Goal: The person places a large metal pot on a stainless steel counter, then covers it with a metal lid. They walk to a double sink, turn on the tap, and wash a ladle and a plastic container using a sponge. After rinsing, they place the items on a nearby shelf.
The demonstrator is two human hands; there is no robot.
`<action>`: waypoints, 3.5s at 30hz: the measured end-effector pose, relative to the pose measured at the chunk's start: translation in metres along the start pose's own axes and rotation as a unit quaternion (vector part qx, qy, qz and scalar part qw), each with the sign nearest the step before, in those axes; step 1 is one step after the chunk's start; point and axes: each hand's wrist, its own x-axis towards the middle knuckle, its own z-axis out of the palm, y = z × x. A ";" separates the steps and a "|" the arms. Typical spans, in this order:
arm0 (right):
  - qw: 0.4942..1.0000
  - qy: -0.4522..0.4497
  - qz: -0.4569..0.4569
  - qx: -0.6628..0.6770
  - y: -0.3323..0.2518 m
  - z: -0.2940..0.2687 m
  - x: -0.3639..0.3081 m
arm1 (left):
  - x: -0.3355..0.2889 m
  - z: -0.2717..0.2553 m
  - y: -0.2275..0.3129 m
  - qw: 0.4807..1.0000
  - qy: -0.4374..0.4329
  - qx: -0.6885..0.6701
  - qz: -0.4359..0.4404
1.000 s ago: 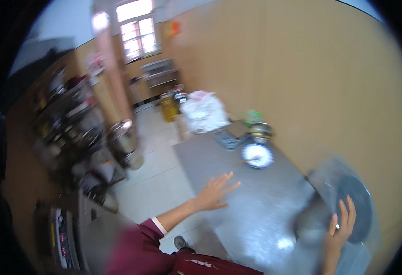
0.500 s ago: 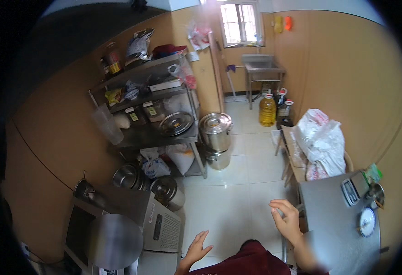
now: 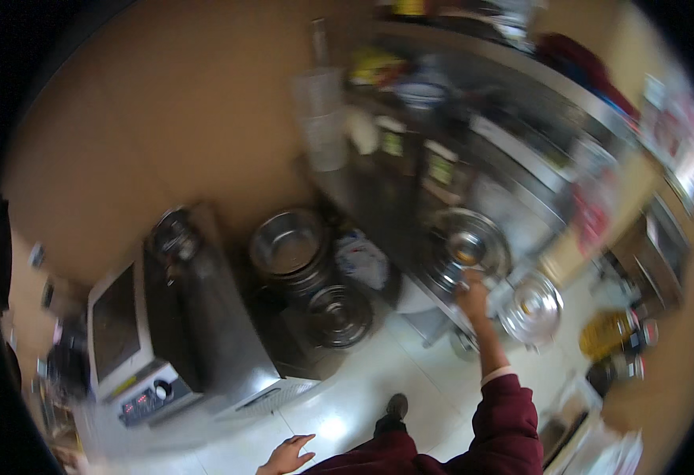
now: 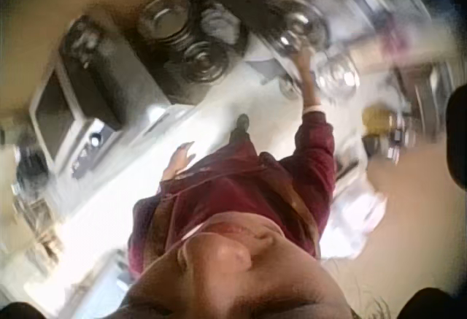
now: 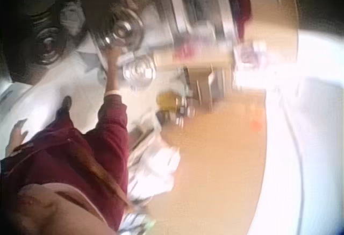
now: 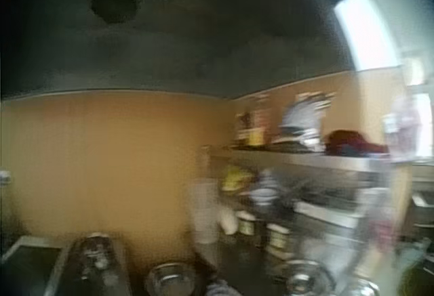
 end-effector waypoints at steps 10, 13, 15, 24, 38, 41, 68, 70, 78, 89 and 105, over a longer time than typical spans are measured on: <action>0.948 -0.193 0.019 -0.251 0.122 0.132 0.117 | -0.070 0.018 0.064 0.947 0.100 -0.083 -0.295; 0.993 -0.017 -0.030 -0.116 0.095 0.115 0.093 | -0.106 0.051 0.059 0.910 0.207 -0.161 -0.322; 1.000 -0.005 -0.017 -0.025 0.044 0.095 0.060 | -0.133 0.078 0.058 0.883 0.263 -0.183 -0.342; 0.884 -0.371 -0.018 0.285 -0.297 -0.025 -0.163 | -0.356 0.233 0.045 0.672 0.471 -0.146 -0.552; 0.585 -0.557 -0.373 0.457 -0.768 -0.033 -0.445 | -0.881 0.371 0.062 0.122 0.497 0.159 -0.845; 0.488 -0.614 -0.405 0.470 -0.857 -0.029 -0.518 | -0.977 0.396 0.065 0.082 0.454 0.102 -0.881; -0.255 -0.456 -0.721 0.455 -1.115 -0.627 -1.155 | -1.031 0.484 0.019 -0.019 0.375 0.170 -0.911; -0.328 -0.403 -0.705 0.482 -1.086 -0.680 -1.185 | -1.031 0.489 0.017 -0.025 0.375 0.193 -0.906; -0.447 -0.319 -0.755 0.359 -0.966 -0.774 -1.268 | -1.015 0.476 0.007 -0.074 0.349 0.156 -0.921; -0.460 -0.286 -0.752 0.374 -0.929 -0.752 -1.294 | -0.986 0.457 -0.008 -0.074 0.400 0.179 -0.896; -0.408 -0.216 -0.802 0.379 -0.937 -0.747 -1.291 | -0.967 0.428 -0.044 -0.028 0.401 0.181 -0.898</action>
